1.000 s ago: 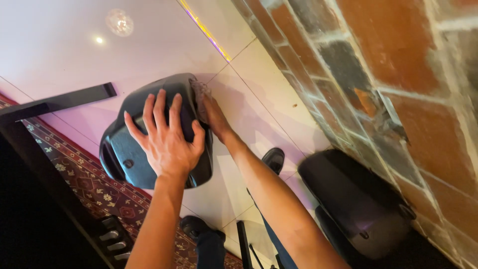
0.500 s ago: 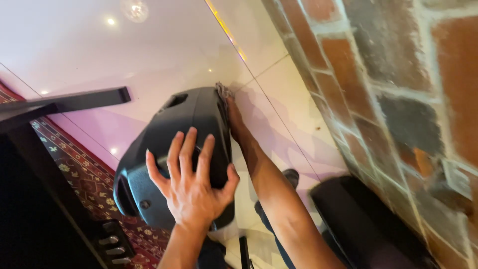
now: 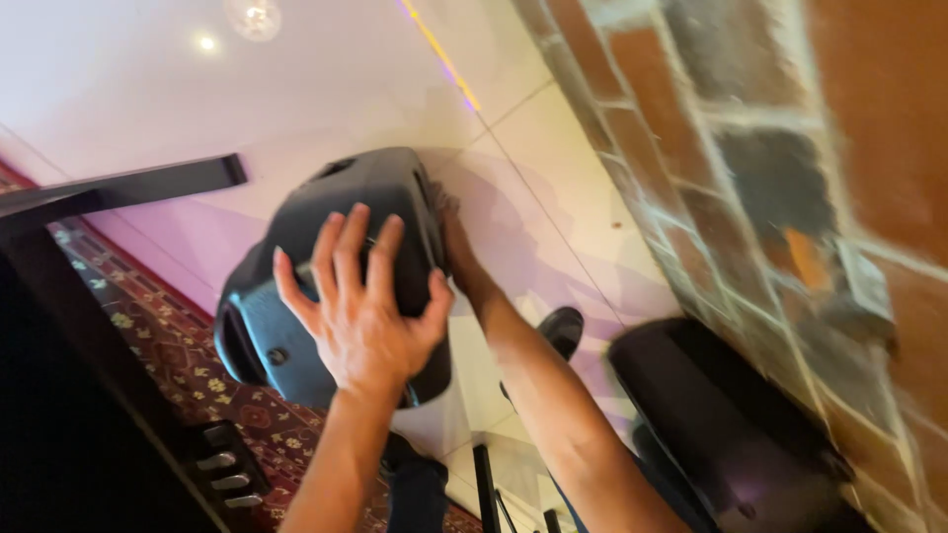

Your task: The user is cleaning a large portable speaker with a purple cloth.

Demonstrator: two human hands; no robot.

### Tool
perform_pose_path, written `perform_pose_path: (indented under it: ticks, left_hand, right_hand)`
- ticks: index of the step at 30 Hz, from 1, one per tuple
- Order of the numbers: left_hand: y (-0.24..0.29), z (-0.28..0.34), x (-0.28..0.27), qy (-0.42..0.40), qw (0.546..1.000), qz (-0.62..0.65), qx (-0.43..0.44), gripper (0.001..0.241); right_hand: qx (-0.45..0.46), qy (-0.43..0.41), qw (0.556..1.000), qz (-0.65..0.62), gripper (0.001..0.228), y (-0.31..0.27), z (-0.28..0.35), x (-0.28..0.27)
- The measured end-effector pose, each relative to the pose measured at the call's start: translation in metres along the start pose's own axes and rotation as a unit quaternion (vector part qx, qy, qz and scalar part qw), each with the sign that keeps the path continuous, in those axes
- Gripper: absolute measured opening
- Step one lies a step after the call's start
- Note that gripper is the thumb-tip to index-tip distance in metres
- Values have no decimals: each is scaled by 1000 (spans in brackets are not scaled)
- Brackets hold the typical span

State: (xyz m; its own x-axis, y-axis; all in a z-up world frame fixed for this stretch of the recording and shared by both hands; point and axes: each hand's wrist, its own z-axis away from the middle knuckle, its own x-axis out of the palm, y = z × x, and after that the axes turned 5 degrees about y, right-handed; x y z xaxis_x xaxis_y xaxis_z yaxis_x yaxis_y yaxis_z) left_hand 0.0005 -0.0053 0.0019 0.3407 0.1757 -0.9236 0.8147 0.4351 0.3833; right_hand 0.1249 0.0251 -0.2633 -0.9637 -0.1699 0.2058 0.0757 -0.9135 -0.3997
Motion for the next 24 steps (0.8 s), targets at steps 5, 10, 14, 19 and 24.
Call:
perform_pose_path:
  ticks: [5,10,14,19,24]
  left_hand:
    - [1,6,2,9,1000,14,3,60]
    - [-1,16,8,12,1000,19,12,62]
    - [1,25,11,44,999,-25,21,60]
    - [0,37,0,-1,1000,-16,-1,65]
    - [-18,64,-15,-102,983,21,153,68]
  right_hand:
    - [16,7,1000,17,66,8,50,0]
    - [-214,-81,970,-85,66,104,28,-22]
    - [-197,-48,974,-97,68,101,105,-17]
    - [-61,41,996,-56,68,77,223,8]
    - [-334,39,942,-18,65,44,291,51]
